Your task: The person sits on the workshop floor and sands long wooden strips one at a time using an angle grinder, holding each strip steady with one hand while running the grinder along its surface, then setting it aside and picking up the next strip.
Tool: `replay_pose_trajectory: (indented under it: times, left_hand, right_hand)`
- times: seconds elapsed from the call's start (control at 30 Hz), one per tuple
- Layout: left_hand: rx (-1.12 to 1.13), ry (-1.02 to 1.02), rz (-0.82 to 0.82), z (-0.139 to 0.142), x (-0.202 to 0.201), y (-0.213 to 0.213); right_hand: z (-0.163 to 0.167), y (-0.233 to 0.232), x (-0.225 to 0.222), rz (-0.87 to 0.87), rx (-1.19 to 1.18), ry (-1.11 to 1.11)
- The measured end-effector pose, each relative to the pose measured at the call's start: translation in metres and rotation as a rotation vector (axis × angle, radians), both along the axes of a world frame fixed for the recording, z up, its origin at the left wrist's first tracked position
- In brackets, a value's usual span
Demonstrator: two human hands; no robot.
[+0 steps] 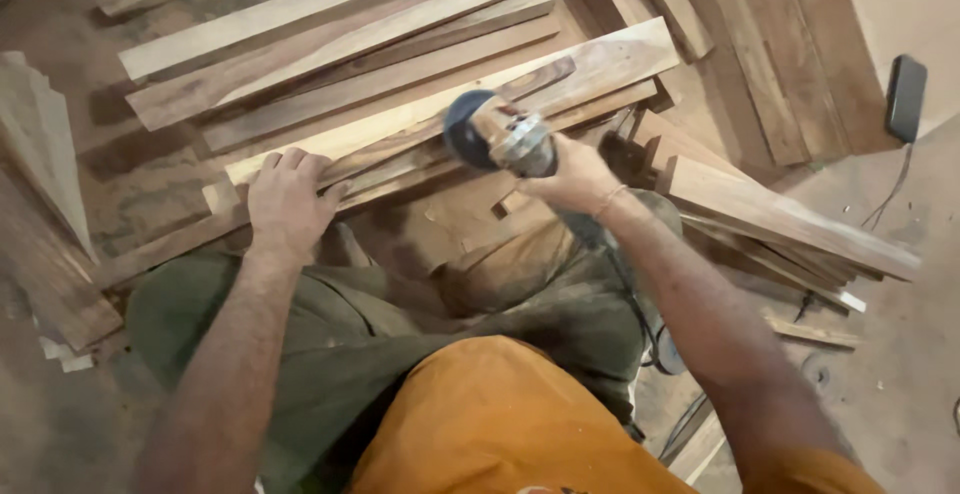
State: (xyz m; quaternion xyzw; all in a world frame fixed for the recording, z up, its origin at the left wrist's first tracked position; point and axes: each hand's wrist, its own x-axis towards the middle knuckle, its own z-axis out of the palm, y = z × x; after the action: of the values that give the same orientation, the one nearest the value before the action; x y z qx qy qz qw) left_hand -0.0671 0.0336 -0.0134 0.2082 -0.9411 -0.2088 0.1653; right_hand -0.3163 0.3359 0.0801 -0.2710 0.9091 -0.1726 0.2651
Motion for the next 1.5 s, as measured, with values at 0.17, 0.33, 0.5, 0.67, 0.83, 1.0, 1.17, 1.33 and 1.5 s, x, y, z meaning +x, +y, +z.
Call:
replay_pose_trajectory:
  times: [0.17,0.33,0.5,0.67,0.83,1.0,1.17,1.33,1.5]
  left_hand:
    - [-0.050,-0.006,0.001,0.002,-0.001,-0.004]
    - [-0.040,-0.003,-0.016,0.003,-0.001,-0.004]
    - [-0.023,0.013,-0.012,0.000,0.001,-0.004]
    - [-0.028,0.010,0.002,-0.002,0.001,-0.003]
    - [-0.050,-0.012,-0.008,0.000,-0.002,-0.002]
    - [-0.025,-0.027,0.004,0.000,-0.002,-0.002]
    - [-0.015,0.001,-0.012,-0.001,-0.002,-0.003]
    - [0.002,0.015,0.002,0.005,0.002,-0.001]
    - [-0.025,-0.013,0.003,0.006,0.002,-0.001]
  right_hand:
    - [-0.007,0.024,-0.051,-0.127,-0.031,0.022]
    - [-0.013,0.053,-0.093,-0.406,-0.141,-0.180]
    - [-0.005,0.063,-0.081,-0.431,-0.175,-0.153]
    - [-0.006,0.046,-0.019,-0.264,-0.094,-0.043]
    - [-0.008,0.014,0.012,-0.049,-0.092,-0.024]
    - [-0.001,0.017,-0.013,-0.199,-0.026,-0.114]
    - [-0.011,0.058,-0.066,-0.323,-0.158,-0.138]
    - [-0.010,0.078,-0.096,-0.504,-0.293,-0.078]
    - [0.011,0.093,-0.072,-0.593,-0.388,-0.009]
